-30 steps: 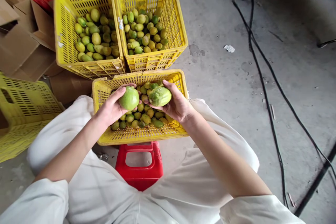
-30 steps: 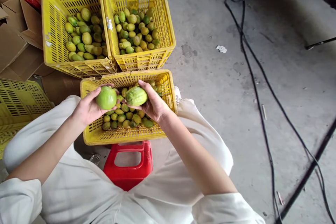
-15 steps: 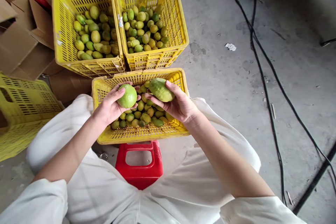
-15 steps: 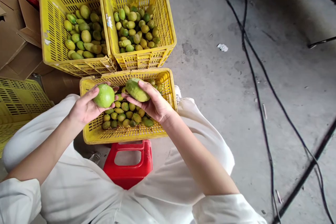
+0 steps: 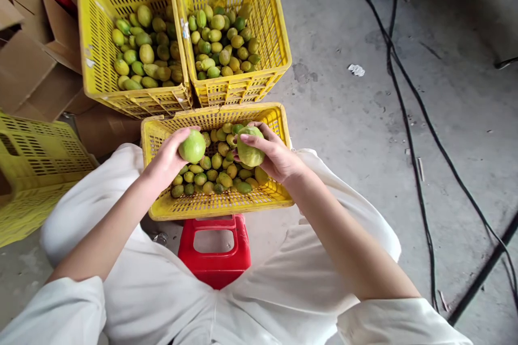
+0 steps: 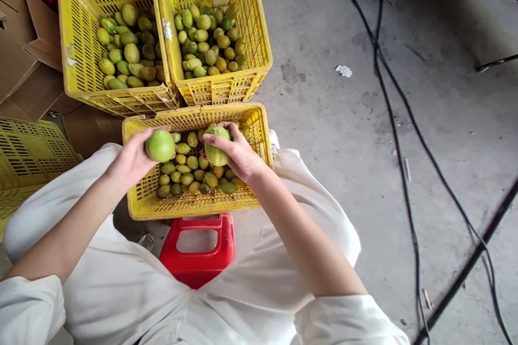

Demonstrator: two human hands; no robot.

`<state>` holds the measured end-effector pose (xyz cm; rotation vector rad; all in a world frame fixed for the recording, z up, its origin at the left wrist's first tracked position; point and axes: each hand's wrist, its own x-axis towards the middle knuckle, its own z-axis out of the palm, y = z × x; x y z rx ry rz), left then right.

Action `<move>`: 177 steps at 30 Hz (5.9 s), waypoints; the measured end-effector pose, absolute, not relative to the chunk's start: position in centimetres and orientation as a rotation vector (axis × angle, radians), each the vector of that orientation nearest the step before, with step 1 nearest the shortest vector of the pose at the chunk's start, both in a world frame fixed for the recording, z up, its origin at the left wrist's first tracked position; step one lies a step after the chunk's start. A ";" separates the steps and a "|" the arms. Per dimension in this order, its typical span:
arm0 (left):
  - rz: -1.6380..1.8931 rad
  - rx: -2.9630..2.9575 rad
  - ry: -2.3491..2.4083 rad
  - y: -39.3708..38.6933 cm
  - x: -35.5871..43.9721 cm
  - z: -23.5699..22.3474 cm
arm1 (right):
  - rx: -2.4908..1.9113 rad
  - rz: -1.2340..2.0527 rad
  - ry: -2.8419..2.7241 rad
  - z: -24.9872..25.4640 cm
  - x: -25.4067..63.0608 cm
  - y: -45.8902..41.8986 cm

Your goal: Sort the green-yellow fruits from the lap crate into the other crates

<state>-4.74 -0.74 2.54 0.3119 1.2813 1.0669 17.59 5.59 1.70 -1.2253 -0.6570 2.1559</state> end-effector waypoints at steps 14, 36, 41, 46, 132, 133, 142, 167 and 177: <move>1.038 0.352 1.227 -0.8 -4.4 2.3 | -1.070 2.303 -0.737 1.6 17.1 5.4; 1.037 0.178 1.045 -0.7 -4.1 2.6 | -1.002 2.439 -0.524 1.2 16.8 4.5; 1.068 0.174 1.028 -0.6 -4.1 2.5 | -0.889 2.431 -0.487 1.0 17.3 5.1; 1.077 0.289 1.072 -0.7 -4.1 2.0 | -0.855 2.466 -0.492 1.1 17.8 5.5; 1.111 0.320 1.015 -0.8 -3.1 2.4 | -0.953 2.313 -0.708 1.1 17.0 4.2; 1.110 0.299 1.035 -0.8 -3.0 2.5 | -0.987 2.290 -0.705 1.1 16.9 4.2; 1.163 0.330 1.054 -0.6 -3.4 2.6 | -0.917 2.295 -0.561 1.4 17.3 4.6; 1.173 0.302 1.070 -0.8 -3.8 1.4 | -0.878 2.375 -0.440 0.7 17.4 4.8; 1.238 0.169 1.155 0.1 -3.8 2.0 | -0.930 2.300 -0.485 0.3 17.3 5.4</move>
